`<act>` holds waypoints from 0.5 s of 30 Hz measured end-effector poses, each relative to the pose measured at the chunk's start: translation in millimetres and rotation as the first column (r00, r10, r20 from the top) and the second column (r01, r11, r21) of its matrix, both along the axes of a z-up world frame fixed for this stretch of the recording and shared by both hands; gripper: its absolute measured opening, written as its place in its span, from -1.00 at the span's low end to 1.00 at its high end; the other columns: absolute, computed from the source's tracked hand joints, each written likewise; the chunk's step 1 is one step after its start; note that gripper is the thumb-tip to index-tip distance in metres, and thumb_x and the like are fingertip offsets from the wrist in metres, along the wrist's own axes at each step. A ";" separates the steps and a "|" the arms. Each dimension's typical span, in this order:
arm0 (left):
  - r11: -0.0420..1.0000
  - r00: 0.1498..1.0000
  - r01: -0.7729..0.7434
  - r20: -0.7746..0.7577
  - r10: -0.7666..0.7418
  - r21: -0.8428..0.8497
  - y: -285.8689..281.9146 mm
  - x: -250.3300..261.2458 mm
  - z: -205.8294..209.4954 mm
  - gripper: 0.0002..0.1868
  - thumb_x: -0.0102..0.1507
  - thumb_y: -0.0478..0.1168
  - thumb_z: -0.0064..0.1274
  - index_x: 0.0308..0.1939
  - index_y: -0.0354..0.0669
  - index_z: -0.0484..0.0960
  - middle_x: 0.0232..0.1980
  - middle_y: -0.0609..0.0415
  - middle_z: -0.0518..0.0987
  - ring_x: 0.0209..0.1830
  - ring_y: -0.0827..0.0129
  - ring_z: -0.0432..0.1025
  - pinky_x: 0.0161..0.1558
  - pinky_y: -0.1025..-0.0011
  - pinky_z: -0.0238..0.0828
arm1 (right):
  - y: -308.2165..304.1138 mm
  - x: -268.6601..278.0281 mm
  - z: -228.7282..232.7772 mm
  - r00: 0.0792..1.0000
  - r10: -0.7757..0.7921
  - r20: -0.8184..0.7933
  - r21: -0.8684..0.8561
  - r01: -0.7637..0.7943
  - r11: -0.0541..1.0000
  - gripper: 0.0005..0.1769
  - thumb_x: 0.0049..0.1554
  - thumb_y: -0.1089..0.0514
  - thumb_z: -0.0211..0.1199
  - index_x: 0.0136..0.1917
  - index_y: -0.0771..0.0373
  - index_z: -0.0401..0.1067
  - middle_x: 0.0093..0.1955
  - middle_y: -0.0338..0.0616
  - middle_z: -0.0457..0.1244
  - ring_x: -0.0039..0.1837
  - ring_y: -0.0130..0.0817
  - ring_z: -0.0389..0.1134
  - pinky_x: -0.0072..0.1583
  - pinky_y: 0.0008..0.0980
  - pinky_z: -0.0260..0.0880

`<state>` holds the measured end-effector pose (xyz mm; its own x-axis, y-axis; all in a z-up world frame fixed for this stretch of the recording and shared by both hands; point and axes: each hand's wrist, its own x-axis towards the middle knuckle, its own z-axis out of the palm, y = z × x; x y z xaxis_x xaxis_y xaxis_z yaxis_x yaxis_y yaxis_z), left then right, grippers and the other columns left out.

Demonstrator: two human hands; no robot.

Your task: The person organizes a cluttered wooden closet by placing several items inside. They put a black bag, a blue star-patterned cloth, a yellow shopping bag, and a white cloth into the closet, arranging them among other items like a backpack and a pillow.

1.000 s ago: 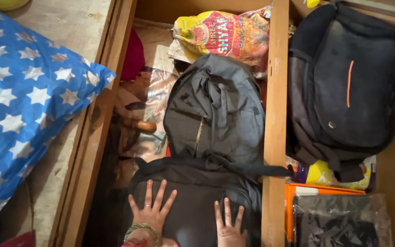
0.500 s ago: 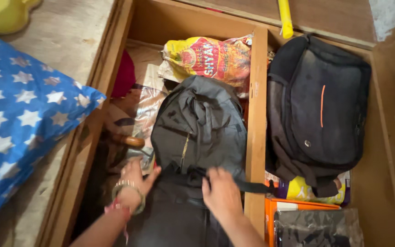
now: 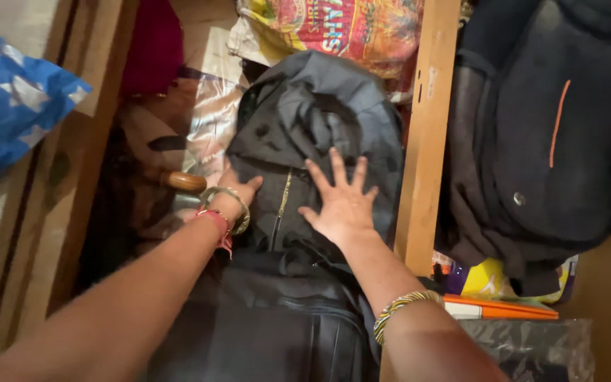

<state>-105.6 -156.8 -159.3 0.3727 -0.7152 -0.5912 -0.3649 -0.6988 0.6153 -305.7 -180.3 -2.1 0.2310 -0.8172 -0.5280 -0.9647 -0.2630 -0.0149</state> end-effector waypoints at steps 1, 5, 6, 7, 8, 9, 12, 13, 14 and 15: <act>0.990 0.993 0.094 0.081 -0.086 -0.100 -8.6 -3.5 -8.5 -0.16 0.21 0.15 0.27 0.37 -0.30 0.34 0.35 -0.36 0.45 0.36 -0.20 0.35 0.31 0.08 0.31 | -1.9 -3.4 -2.3 0.998 -0.064 -0.018 -0.008 0.064 0.998 0.08 0.00 -0.34 0.39 0.62 -0.45 -0.15 0.73 -0.25 -0.46 0.67 0.34 -0.50 0.41 0.58 -0.08; 0.964 0.964 0.250 0.110 -0.240 -0.087 -32.8 -18.8 -0.5 -0.44 0.35 0.14 0.07 0.26 -0.18 0.52 0.23 -0.33 0.60 0.30 -0.21 0.43 0.29 0.02 0.35 | -10.9 -18.7 -22.9 0.954 -0.295 -0.043 0.018 0.296 0.955 0.08 0.00 -0.47 0.32 0.62 -0.54 -0.21 0.74 -0.34 -0.55 0.66 0.42 -0.52 0.40 0.57 -0.05; 0.963 0.957 0.264 0.134 -0.256 -0.046 -40.3 -19.9 5.3 -0.43 0.34 0.14 0.08 0.27 -0.16 0.50 0.24 -0.29 0.58 0.30 -0.19 0.42 0.29 0.02 0.34 | -14.5 -22.7 -31.2 0.954 -0.298 -0.034 0.039 0.299 0.954 0.10 -0.01 -0.50 0.30 0.62 -0.55 -0.23 0.75 -0.35 -0.55 0.66 0.42 -0.52 0.41 0.55 -0.02; 0.961 0.950 0.275 0.158 -0.271 -0.002 -46.6 -19.2 10.1 -0.42 0.32 0.15 0.09 0.27 -0.13 0.49 0.25 -0.26 0.56 0.30 -0.17 0.41 0.28 0.02 0.32 | -19.4 -26.0 -40.8 0.954 -0.299 -0.026 0.062 0.300 0.952 0.11 -0.03 -0.53 0.28 0.62 -0.57 -0.25 0.75 -0.36 -0.55 0.67 0.42 -0.52 0.42 0.53 0.00; 0.958 0.941 0.284 0.181 -0.287 0.041 -50.5 -19.0 13.9 -0.41 0.30 0.15 0.09 0.28 -0.11 0.47 0.26 -0.22 0.54 0.29 -0.16 0.40 0.28 0.01 0.31 | -23.7 -29.0 -50.6 0.954 -0.300 -0.017 0.086 0.301 0.950 0.12 -0.04 -0.56 0.26 0.62 -0.58 -0.28 0.76 -0.37 -0.55 0.68 0.42 -0.52 0.42 0.51 0.02; 0.956 0.932 0.290 0.213 -0.294 0.048 -51.6 -19.9 16.6 -0.36 0.27 0.17 0.12 0.29 -0.12 0.45 0.28 -0.21 0.52 0.30 -0.14 0.39 0.26 0.02 0.32 | -26.9 -33.4 -59.2 0.953 -0.303 0.007 0.099 0.301 0.948 0.14 -0.04 -0.57 0.25 0.62 -0.58 -0.31 0.75 -0.36 -0.56 0.67 0.42 -0.53 0.43 0.49 0.02; 0.959 0.917 0.274 0.280 -0.285 0.077 -50.2 -20.0 19.3 -0.21 0.20 0.25 0.18 0.33 -0.14 0.38 0.34 -0.19 0.44 0.32 -0.11 0.36 0.25 0.02 0.33 | -31.9 -40.5 -78.7 0.950 -0.308 0.054 0.138 0.298 0.944 0.20 -0.06 -0.59 0.24 0.63 -0.57 -0.39 0.75 -0.33 -0.60 0.67 0.42 -0.57 0.44 0.46 0.01; 0.964 0.921 0.250 0.283 -0.266 0.092 -50.5 -21.4 18.5 -0.16 0.18 0.28 0.19 0.34 -0.15 0.36 0.36 -0.18 0.41 0.34 -0.11 0.35 0.26 0.02 0.32 | -32.7 -41.8 -81.1 0.949 -0.312 0.053 0.149 0.301 0.942 0.20 -0.05 -0.59 0.24 0.64 -0.57 -0.41 0.75 -0.32 -0.61 0.68 0.41 -0.58 0.45 0.46 0.00; 0.968 0.925 0.227 0.287 -0.248 0.106 -49.5 -22.0 17.9 -0.11 0.16 0.32 0.20 0.35 -0.16 0.34 0.39 -0.18 0.38 0.36 -0.10 0.33 0.28 0.01 0.31 | -33.3 -43.0 -81.0 0.947 -0.316 0.052 0.160 0.304 0.939 0.21 -0.05 -0.59 0.23 0.64 -0.56 -0.42 0.75 -0.32 -0.63 0.68 0.39 -0.59 0.45 0.46 -0.01; 0.968 0.926 0.232 0.283 -0.251 0.100 -47.3 -20.6 18.4 -0.05 0.15 0.32 0.21 0.40 -0.18 0.27 0.40 -0.22 0.35 0.36 -0.14 0.32 0.28 0.01 0.30 | -35.6 -42.8 -78.4 0.949 -0.314 0.032 0.178 0.303 0.936 0.22 -0.04 -0.60 0.23 0.64 -0.56 -0.45 0.75 -0.33 -0.64 0.68 0.40 -0.60 0.45 0.46 -0.02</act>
